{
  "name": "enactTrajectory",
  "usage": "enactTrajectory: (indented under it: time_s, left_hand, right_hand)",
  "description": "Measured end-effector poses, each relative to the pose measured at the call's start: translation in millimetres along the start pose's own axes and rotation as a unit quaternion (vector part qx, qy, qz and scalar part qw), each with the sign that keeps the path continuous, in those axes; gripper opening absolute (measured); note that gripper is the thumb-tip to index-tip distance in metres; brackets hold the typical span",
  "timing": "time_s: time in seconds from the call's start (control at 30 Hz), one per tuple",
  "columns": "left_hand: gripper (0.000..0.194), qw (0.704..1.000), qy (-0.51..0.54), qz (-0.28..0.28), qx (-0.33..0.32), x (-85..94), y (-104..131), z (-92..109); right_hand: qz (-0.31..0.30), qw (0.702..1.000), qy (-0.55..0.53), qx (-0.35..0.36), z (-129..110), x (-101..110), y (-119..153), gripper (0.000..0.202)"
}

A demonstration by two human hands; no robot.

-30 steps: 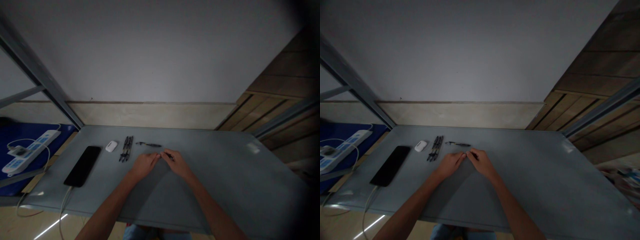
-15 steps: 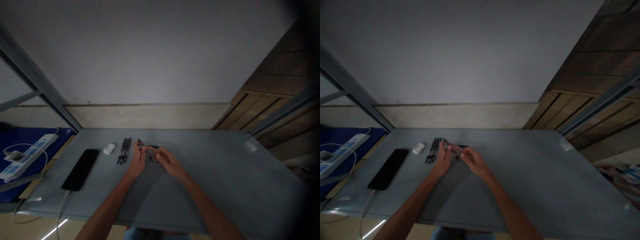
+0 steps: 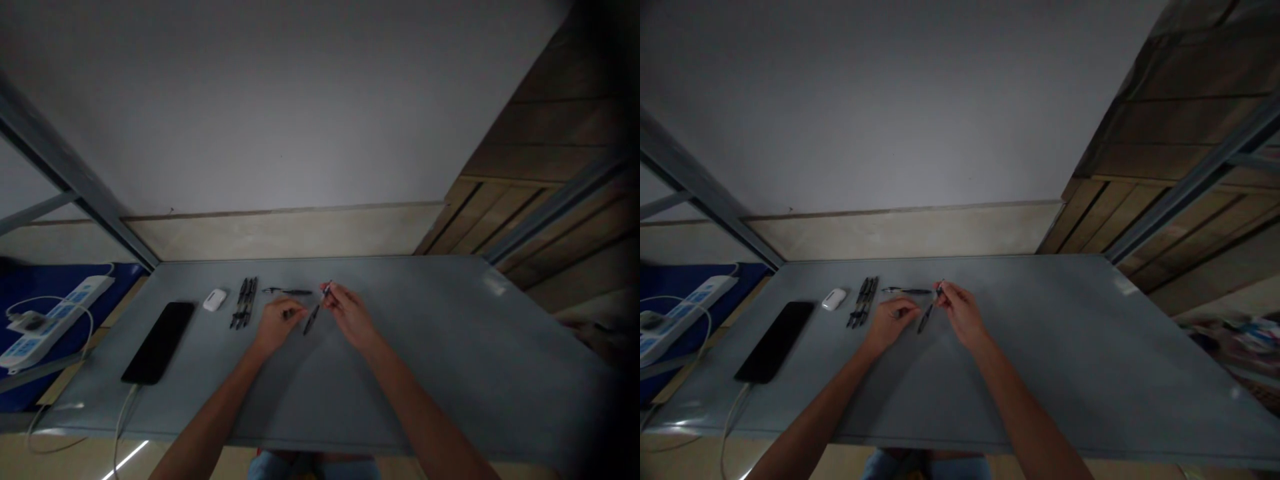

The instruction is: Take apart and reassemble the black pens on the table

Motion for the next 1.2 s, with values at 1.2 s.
enactTrajectory:
  time_s: [1.2]
  left_hand:
    - [0.047,0.876,-0.462,-0.018,-0.139,120.9,67,-64]
  right_hand:
    - [0.012,0.989,-0.141,-0.04,-22,43,-14,0.044]
Point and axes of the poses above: each hand's wrist, its own y-axis away from the middle knuckle, its own x-axis out of the back of the hand, z = x × y, the point moved 3 cm from there along -y, towards the middle knuckle, and after that the axes turned 8 degrees about x, right-handed, at the moved point
